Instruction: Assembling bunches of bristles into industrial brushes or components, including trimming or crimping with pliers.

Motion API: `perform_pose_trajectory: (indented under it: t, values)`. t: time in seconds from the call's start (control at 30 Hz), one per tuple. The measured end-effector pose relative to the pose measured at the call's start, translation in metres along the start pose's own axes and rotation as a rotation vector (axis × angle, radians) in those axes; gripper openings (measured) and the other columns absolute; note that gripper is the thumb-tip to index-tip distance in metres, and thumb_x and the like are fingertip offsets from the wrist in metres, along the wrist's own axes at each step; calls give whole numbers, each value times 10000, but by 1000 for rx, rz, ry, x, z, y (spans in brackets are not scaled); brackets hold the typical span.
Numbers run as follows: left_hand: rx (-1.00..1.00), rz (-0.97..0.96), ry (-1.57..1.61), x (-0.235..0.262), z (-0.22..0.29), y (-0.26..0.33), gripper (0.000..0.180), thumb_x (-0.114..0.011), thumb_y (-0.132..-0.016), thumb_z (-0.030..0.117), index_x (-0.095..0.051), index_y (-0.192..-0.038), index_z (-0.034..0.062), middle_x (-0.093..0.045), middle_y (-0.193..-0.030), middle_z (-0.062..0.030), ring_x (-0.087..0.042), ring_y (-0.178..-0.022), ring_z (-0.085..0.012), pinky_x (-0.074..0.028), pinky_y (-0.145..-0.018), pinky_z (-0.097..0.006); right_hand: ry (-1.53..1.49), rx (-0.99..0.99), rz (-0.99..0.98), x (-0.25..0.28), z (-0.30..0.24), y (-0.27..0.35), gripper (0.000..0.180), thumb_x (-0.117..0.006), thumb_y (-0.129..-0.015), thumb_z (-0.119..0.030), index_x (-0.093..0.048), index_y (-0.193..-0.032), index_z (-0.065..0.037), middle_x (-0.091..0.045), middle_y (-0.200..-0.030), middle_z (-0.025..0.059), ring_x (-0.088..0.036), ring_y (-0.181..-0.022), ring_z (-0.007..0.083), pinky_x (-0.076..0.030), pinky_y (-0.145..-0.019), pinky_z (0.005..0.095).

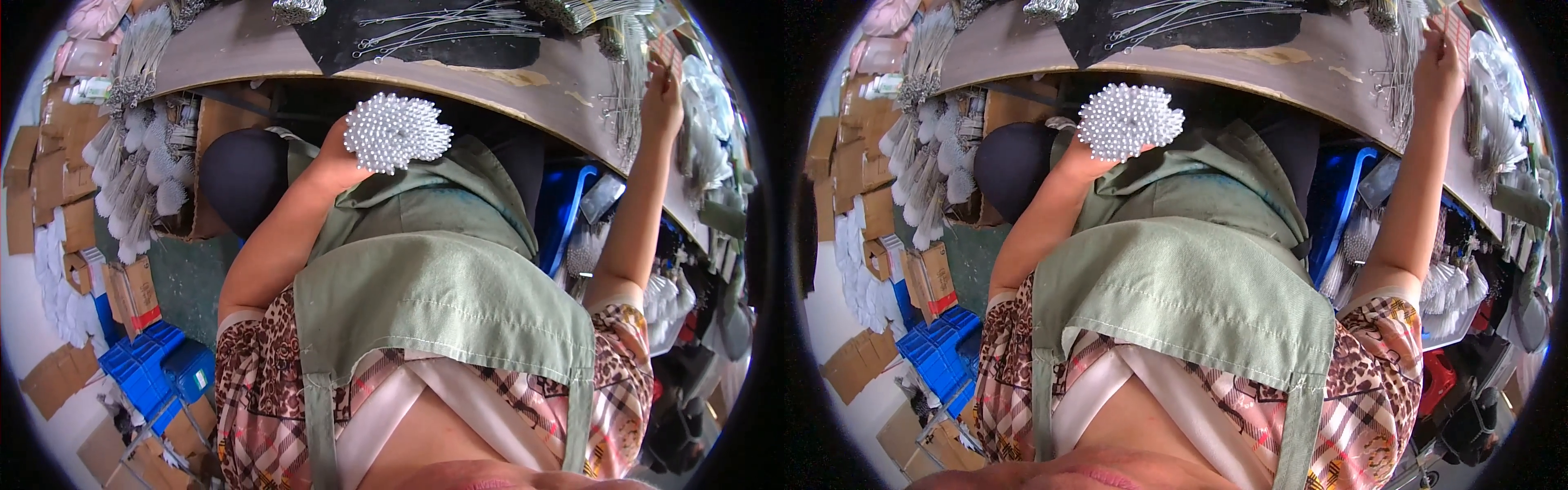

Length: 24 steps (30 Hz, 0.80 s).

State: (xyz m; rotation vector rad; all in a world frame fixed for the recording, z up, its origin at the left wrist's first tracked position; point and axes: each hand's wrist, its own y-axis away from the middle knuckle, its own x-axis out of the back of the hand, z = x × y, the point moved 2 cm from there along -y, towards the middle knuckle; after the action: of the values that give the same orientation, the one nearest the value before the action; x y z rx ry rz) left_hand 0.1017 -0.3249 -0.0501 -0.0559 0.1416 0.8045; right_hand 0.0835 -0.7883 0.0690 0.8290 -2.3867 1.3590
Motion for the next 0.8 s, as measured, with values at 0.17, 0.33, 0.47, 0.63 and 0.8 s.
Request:
perform_pose_trajectory:
  t: [0.17,0.33,0.47,0.63,0.8]
  values:
    - [-129,-27,-476,6,6,6,366,-660,-809,139,-597,-1163,75,-572,-1237,-61,-505,-1170,-251,-329,-1037,-396,-643,-312,-424,-46,-86,60,322,-397,-996,-245,-564,-1171,-32,-617,-815,-4,-401,-606,27,-322,-538,174]
    - [-121,-107,-637,-2,26,5,412,-682,-795,136,-584,-1190,78,-581,-1236,-48,-501,-1180,-237,-311,-1046,-379,-833,-362,-768,-64,-147,107,250,-451,-976,-224,-611,-1071,-57,-551,-732,-31,-431,-619,26,-354,-561,166]
    - [-43,6,-340,-8,32,5,480,-805,-676,112,-599,-1100,23,-650,-1059,-53,-596,-978,-146,-465,-870,-303,-901,-192,-868,-77,-178,116,171,-563,-918,-159,-617,-1001,-20,-619,-824,-7,-544,-772,64,-450,-729,228]
    - [59,39,-179,-11,35,12,426,-810,-658,86,-619,-1034,21,-664,-989,-41,-602,-902,-104,-480,-801,-275,-933,-172,-926,-81,-205,117,110,-682,-823,-96,-656,-879,-5,-654,-816,29,-577,-753,69,-476,-704,235]
    - [74,99,-322,-15,46,14,441,-807,-662,88,-607,-1048,14,-658,-995,-46,-599,-904,-105,-478,-802,-272,-814,-173,-970,-84,-208,119,105,-699,-797,-92,-668,-852,-8,-650,-778,49,-589,-719,78,-483,-669,242]
